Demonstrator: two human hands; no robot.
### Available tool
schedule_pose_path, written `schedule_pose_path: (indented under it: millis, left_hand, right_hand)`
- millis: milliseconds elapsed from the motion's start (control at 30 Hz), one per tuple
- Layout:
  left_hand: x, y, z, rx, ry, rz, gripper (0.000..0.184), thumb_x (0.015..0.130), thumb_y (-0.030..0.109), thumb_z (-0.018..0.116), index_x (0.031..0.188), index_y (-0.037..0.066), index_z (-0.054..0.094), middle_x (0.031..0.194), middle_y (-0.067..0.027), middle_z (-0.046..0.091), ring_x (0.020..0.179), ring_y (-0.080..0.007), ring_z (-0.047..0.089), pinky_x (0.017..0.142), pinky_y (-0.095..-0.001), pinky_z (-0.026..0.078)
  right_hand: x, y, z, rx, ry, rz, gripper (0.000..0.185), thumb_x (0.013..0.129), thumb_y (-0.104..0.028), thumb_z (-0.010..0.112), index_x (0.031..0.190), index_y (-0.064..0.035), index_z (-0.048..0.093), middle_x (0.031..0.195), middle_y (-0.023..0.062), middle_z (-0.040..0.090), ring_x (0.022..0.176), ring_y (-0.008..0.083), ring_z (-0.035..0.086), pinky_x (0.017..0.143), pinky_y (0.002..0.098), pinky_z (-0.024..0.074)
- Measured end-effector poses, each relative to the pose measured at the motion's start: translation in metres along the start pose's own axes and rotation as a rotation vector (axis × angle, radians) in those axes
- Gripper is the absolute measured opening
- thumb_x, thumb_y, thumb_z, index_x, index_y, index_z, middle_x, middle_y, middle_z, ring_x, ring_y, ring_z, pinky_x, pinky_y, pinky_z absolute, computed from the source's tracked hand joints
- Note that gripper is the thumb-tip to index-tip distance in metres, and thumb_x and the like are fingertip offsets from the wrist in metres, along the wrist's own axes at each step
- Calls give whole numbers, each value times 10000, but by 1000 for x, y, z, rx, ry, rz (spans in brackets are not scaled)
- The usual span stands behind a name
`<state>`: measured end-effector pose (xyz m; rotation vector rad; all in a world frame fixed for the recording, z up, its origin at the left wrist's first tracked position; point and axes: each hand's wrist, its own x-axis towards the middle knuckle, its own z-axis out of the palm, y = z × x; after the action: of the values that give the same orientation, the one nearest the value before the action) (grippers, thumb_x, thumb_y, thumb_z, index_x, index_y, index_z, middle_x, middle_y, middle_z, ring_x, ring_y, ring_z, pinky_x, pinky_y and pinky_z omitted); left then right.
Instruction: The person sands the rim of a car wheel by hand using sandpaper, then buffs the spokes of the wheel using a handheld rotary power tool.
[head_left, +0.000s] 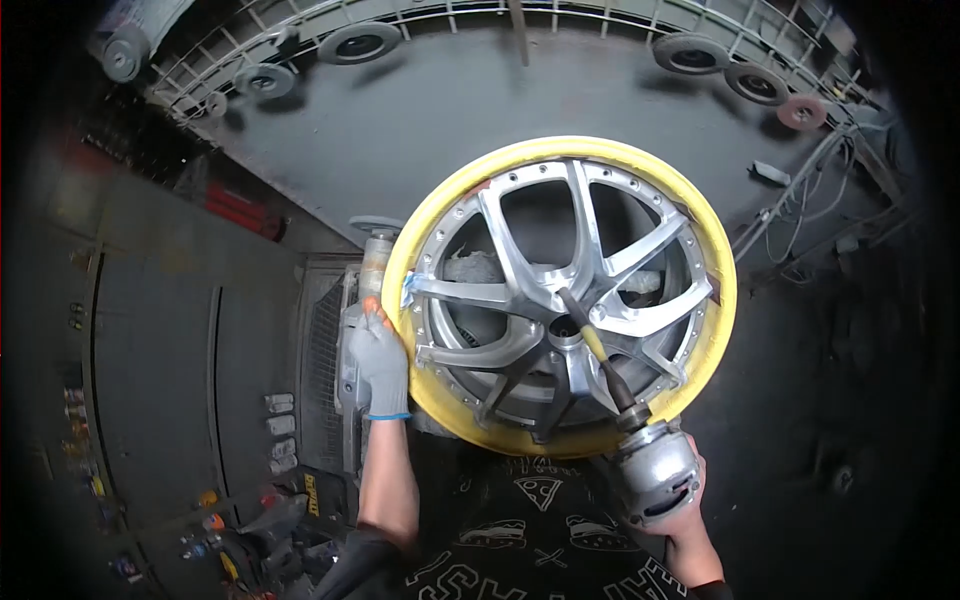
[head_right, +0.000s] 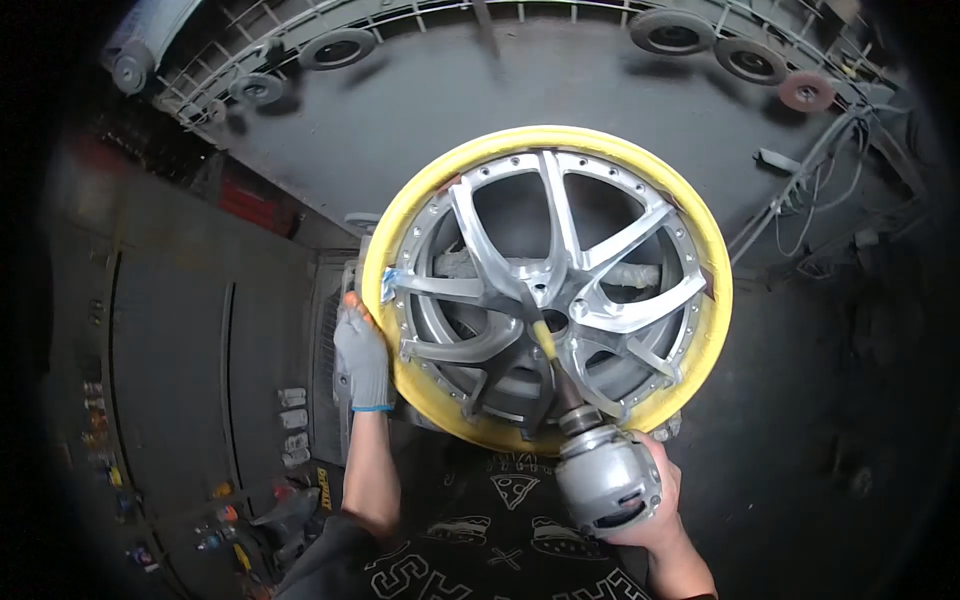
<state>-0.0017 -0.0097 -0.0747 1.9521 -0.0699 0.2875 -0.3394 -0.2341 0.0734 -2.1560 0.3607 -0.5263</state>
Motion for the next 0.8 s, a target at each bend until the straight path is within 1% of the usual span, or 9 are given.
schedule_pose_path:
  millis: [67,133,200,267,467,633,667,767,800]
  left_hand:
    - [5,3,-1,-622,-154,-254,194,1008,214,556,1020,38,639,783,91,496,665,8,426,583,-151,352]
    - [16,29,-1,-553,-165,-290,173,994,181,576,1013,28,653,797,89,526,664,17,440,567,-156,346]
    - [37,57,3,-222,-265,-328,189,993,193,579,1029,31,669,751,88,521,605,15,423,517,-169,326]
    - [59,68,18,-314,-318,-244,200,985,207,600,1016,36,698,706,91,514,547,10,390,473,-183,302]
    - [73,80,39,-226,-373,-123,245,947,235,676,891,3,731,685,38,591,602,-28,491,527,-218,387]
    - [100,102,49,-103,-446,-13,286,962,238,651,790,10,668,648,43,532,580,-34,424,510,-223,351]
    - [100,100,48,-204,-474,-189,243,952,222,662,847,3,676,649,45,532,584,-47,448,522,-234,374]
    - [95,99,39,-298,-463,-252,205,954,185,646,895,-8,680,707,27,563,610,-51,480,547,-225,390]
    - [91,104,33,-60,-329,117,191,962,161,624,915,-15,681,747,10,579,626,-50,492,557,-221,395]
  right_hand:
    - [2,-3,-1,-29,-56,52,845,494,-221,905,1202,57,537,952,137,701,825,260,715,775,342,554]
    - [15,-11,-5,-36,-83,64,837,498,-219,901,1201,55,538,947,129,706,819,255,718,769,334,554]
    - [43,-24,-13,-12,-116,115,839,498,-222,903,1200,57,538,944,130,707,819,254,718,770,336,554]
    - [36,-22,-4,26,-66,127,844,499,-231,904,1202,58,538,956,129,707,829,255,717,782,341,553]
    - [25,-20,9,45,52,181,884,476,-246,918,1212,52,529,982,131,704,855,260,716,800,352,555]
    - [48,-20,8,17,-26,216,910,470,-277,933,1222,31,524,974,128,700,845,292,714,787,371,561]
    - [45,-21,6,1,-59,279,915,480,-297,936,1227,30,521,994,133,695,874,301,710,801,383,557]
    - [22,-17,16,149,-90,413,959,502,-381,940,1260,13,503,1108,160,662,991,319,685,863,415,536]
    - [21,-15,15,153,-103,387,965,504,-389,940,1265,11,500,1120,165,656,998,320,683,867,415,534]
